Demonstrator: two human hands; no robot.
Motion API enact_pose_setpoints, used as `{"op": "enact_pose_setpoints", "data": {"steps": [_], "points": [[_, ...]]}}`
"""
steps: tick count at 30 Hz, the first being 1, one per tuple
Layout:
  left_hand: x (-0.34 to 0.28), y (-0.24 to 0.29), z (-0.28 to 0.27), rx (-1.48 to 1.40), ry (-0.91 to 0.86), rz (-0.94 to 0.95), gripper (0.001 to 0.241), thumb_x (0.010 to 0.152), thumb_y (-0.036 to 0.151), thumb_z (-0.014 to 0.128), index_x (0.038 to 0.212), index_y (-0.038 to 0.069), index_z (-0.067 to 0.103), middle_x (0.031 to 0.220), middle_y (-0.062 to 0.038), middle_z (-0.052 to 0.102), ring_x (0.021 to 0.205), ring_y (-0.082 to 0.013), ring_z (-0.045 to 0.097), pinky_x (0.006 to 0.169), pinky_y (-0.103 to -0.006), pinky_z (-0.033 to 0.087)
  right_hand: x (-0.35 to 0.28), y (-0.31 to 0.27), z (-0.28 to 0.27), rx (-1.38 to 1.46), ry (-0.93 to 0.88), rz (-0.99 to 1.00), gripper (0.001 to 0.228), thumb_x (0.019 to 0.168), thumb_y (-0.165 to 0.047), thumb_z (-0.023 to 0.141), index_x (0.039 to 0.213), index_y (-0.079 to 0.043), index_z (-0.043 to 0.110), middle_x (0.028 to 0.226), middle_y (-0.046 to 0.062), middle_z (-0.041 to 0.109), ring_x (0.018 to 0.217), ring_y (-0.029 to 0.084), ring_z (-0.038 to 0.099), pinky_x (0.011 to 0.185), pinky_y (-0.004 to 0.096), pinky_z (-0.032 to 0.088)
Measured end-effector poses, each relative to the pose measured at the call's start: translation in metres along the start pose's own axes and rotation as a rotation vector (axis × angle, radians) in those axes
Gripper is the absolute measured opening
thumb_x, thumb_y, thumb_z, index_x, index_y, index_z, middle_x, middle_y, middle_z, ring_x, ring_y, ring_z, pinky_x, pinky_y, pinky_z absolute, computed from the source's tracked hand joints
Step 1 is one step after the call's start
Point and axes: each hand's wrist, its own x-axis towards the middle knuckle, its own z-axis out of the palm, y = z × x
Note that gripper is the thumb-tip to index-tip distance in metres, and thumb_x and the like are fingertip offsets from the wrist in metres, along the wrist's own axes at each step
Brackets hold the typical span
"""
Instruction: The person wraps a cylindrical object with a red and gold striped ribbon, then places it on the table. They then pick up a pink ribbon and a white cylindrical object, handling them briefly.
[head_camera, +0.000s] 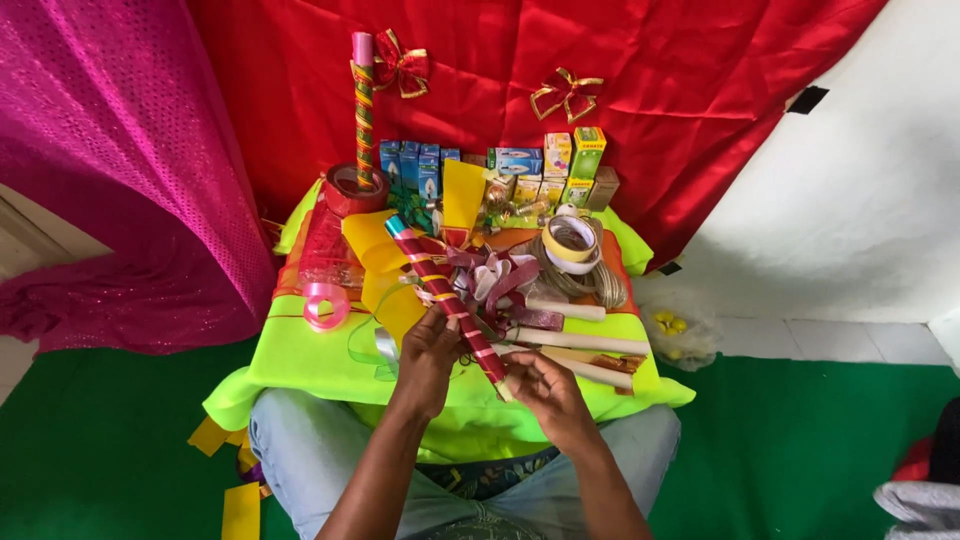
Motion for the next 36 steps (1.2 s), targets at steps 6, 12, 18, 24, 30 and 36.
{"op": "enact_pose_setpoints", "data": {"steps": [6,12,18,24,30,36], "points": [[-0.007,0.005,0.006,0.166,-0.074,0.102,0.024,0.102,0.01,0.055,0.122,0.005,0.067,0.119,-0.012,0.075,0.097,-0.0255,0.069,0.084,-0.0429,0.057,-0.007,-0.023,0.019,-0.092,0.044,0.054,0.034,0.088,-0.02,0.076,0.117,-0.004,0.069,0.098,0.01,0.076,0.084,0.019,0.073,0.08,0.034,0.064],[-0.012,0.008,0.014,0.199,-0.096,0.138,0.029,0.102,0.013,0.057,0.127,0.004,0.068,0.119,-0.011,0.075,0.105,-0.0247,0.069,0.09,-0.0409,0.058,-0.009,-0.017,0.022,-0.168,0.051,0.017,0.037,0.088,-0.025,0.076,0.12,-0.008,0.069,0.105,0.007,0.078,0.095,0.018,0.075,0.086,0.034,0.064],[-0.015,0.008,0.006,0.216,-0.181,0.069,0.043,0.096,0.021,0.065,0.137,0.008,0.065,0.132,-0.006,0.071,0.119,-0.0236,0.063,0.099,-0.0442,0.048,-0.009,-0.009,0.021,-0.182,0.028,-0.005,0.037,0.088,-0.021,0.077,0.121,-0.009,0.069,0.109,0.007,0.077,0.101,0.02,0.074,0.091,0.034,0.061],[-0.018,0.004,0.012,0.095,-0.13,0.072,0.022,0.109,0.027,0.05,0.103,0.012,0.064,0.093,-0.005,0.067,0.079,-0.0168,0.055,0.07,-0.0318,0.041,-0.012,-0.011,0.028,-0.142,-0.005,0.036,0.036,0.088,-0.021,0.076,0.12,-0.006,0.069,0.102,0.007,0.077,0.096,0.019,0.073,0.089,0.033,0.059],[-0.003,-0.015,0.017,-0.249,0.021,-0.076,0.03,0.11,0.017,0.046,0.133,0.005,0.061,0.094,-0.004,0.064,0.071,-0.0113,0.055,0.062,-0.0243,0.049,-0.008,0.0,0.027,-0.063,-0.013,-0.027,0.035,0.088,-0.018,0.078,0.117,-0.002,0.068,0.096,0.008,0.072,0.088,0.02,0.069,0.08,0.033,0.061],[0.012,-0.004,0.024,-0.478,0.138,-0.087,0.029,0.112,0.019,0.042,0.129,0.003,0.058,0.092,-0.006,0.063,0.071,-0.015,0.051,0.06,-0.0275,0.046,-0.005,0.021,0.014,0.18,0.014,-0.077,0.048,0.098,-0.035,0.063,0.125,0.004,0.065,0.107,0.013,0.073,0.096,0.022,0.068,0.084,0.04,0.055]]}}
